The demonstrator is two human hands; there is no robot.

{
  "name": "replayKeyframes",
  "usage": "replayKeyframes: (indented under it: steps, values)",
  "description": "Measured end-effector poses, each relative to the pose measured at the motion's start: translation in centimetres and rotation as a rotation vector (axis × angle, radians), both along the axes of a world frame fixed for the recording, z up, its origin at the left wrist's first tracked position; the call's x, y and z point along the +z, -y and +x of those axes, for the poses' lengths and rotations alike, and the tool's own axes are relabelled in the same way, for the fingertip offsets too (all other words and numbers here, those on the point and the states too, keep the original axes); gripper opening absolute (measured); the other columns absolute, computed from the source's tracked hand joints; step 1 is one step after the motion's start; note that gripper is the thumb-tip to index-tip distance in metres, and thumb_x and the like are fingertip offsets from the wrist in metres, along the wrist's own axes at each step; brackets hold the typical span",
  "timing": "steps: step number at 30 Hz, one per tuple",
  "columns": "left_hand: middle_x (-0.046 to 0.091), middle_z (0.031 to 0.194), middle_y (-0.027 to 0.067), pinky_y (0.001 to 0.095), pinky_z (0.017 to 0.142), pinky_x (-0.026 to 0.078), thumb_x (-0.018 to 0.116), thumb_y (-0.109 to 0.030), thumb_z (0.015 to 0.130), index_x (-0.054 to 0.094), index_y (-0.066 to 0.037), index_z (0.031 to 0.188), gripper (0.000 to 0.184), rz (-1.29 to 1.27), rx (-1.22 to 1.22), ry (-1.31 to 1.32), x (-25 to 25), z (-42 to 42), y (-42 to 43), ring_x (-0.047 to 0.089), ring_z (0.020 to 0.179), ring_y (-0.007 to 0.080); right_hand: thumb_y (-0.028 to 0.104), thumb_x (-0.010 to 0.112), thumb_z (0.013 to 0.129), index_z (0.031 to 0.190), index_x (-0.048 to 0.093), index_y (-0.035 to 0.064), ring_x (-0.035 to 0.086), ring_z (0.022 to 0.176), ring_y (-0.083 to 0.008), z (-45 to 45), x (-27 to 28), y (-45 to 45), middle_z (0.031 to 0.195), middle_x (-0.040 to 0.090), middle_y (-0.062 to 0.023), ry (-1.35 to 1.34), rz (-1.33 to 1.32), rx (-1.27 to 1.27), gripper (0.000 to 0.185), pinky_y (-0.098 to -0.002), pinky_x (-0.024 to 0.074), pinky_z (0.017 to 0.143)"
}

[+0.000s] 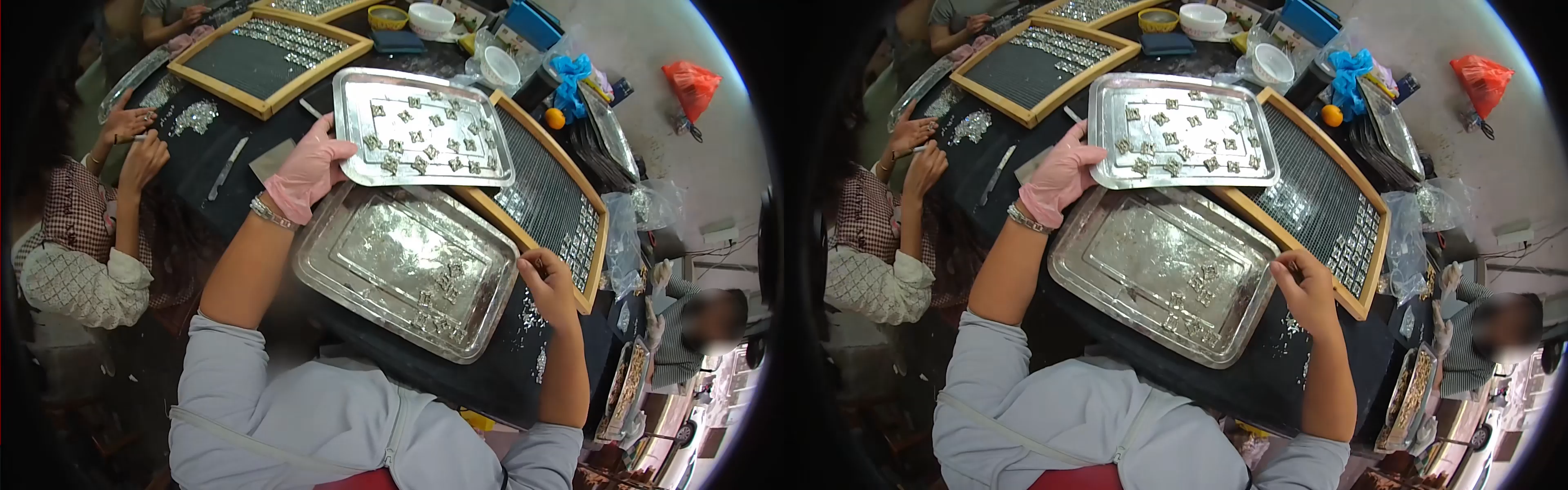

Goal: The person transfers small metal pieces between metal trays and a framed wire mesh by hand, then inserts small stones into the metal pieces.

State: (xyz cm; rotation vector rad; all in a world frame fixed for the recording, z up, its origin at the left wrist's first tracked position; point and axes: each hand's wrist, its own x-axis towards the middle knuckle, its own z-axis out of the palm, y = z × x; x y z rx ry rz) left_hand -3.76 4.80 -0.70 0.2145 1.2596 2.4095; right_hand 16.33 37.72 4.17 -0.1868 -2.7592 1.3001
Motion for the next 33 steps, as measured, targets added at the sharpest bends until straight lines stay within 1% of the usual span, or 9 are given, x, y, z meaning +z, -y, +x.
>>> replayKeyframes:
  steps: [7, 8, 11, 12, 15, 19, 24, 30, 33]
  values:
    - [0.052, 0.120, 0.0160, 0.0394, 0.088, 0.054, 0.048, 0.011, 0.082, 0.027, 0.001, 0.137, 0.059, 0.071, -0.016, -0.006, 1.1, 0.8, 0.5, 0.060, 0.104, 0.0242, 0.016, 0.062, 0.089, 0.090, 0.061, 0.0014, 0.041, 0.061, -0.0008, 0.6, -0.3, 0.0, 0.070, 0.053, 0.0043, 0.058, -0.339, -0.205, 0.014, -0.0178, 0.0322, 0.052]
    - [0.052, 0.120, 0.0155, 0.0390, 0.089, 0.053, 0.048, 0.011, 0.082, 0.028, 0.001, 0.137, 0.059, 0.101, -0.026, -0.005, 0.9, 0.8, 0.6, 0.060, 0.104, 0.0236, 0.017, 0.062, 0.089, 0.088, 0.061, 0.0010, 0.044, 0.061, -0.0020, 0.8, -0.3, -0.1, 0.072, 0.055, 0.0026, 0.051, -0.330, -0.186, 0.016, -0.0188, 0.0342, 0.053]
    - [0.052, 0.120, 0.0146, 0.0361, 0.090, 0.052, 0.049, 0.011, 0.081, 0.030, 0.002, 0.136, 0.058, 0.130, -0.047, -0.031, 1.4, 1.5, 1.6, 0.059, 0.105, 0.0216, 0.019, 0.061, 0.089, 0.085, 0.061, 0.0004, 0.046, 0.060, -0.0040, 2.1, -1.3, -1.5, 0.070, 0.056, 0.0018, -0.012, -0.032, -0.126, 0.019, -0.0202, 0.0369, 0.053]
    - [0.052, 0.120, 0.0145, 0.0356, 0.090, 0.052, 0.049, 0.011, 0.081, 0.031, 0.002, 0.135, 0.058, 0.132, -0.036, -0.038, 2.3, 2.1, 1.9, 0.059, 0.105, 0.0215, 0.021, 0.062, 0.089, 0.082, 0.061, -0.0008, 0.048, 0.055, -0.0059, 2.7, -1.7, -1.7, 0.065, 0.056, 0.0002, 0.000, -0.050, -0.129, 0.023, -0.0220, 0.0381, 0.051]
    - [0.053, 0.120, 0.0140, 0.0327, 0.091, 0.051, 0.050, 0.010, 0.081, 0.030, 0.003, 0.136, 0.059, 0.126, 0.007, -0.082, 4.5, 4.0, 3.4, 0.059, 0.105, 0.0202, 0.024, 0.062, 0.089, 0.084, 0.061, -0.0016, 0.046, 0.050, -0.0059, 4.7, -1.8, -1.0, 0.060, 0.057, -0.0007, 0.250, 0.001, -0.136, 0.026, -0.0230, 0.0374, 0.048]
    - [0.053, 0.121, 0.0144, 0.0307, 0.092, 0.050, 0.051, 0.009, 0.081, 0.028, 0.004, 0.138, 0.061, 0.164, 0.063, -0.156, 4.7, 6.2, 6.1, 0.059, 0.106, 0.0189, 0.025, 0.063, 0.088, 0.088, 0.062, -0.0024, 0.046, 0.045, -0.0068, 5.8, -1.6, 1.2, 0.060, 0.058, -0.0038, 0.479, -0.182, -0.155, 0.027, -0.0216, 0.0349, 0.041]
    - [0.053, 0.120, 0.0151, 0.0322, 0.092, 0.050, 0.050, 0.009, 0.082, 0.029, 0.005, 0.137, 0.059, 0.190, 0.148, -0.171, 4.0, 9.4, 9.6, 0.059, 0.107, 0.0200, 0.020, 0.062, 0.090, 0.085, 0.053, 0.0028, 0.042, 0.041, -0.0037, 6.0, -3.0, 1.1, 0.061, 0.055, -0.0022, 0.465, -0.505, -0.199, 0.020, -0.0185, 0.0245, 0.036]
    - [0.053, 0.122, 0.0155, 0.0339, 0.096, 0.047, 0.048, 0.013, 0.080, 0.029, 0.003, 0.137, 0.060, 0.176, 0.275, -0.117, 3.4, 13.4, 12.8, 0.058, 0.108, 0.0217, 0.017, 0.063, 0.087, 0.087, 0.053, 0.0075, 0.044, 0.038, -0.0065, 6.8, -3.2, 2.0, 0.058, 0.049, 0.0020, 0.373, -0.780, -0.306, 0.014, -0.0188, 0.0290, 0.033]
    - [0.051, 0.125, 0.0156, 0.0359, 0.095, 0.049, 0.045, 0.011, 0.082, 0.028, 0.002, 0.138, 0.058, 0.179, 0.318, -0.114, 3.3, 15.1, 13.8, 0.057, 0.110, 0.0239, 0.013, 0.060, 0.086, 0.094, 0.055, 0.0083, 0.043, 0.036, -0.0053, 7.2, -3.8, 2.4, 0.064, 0.055, 0.0013, 0.264, -0.898, -0.369, 0.011, -0.0173, 0.0318, 0.032]
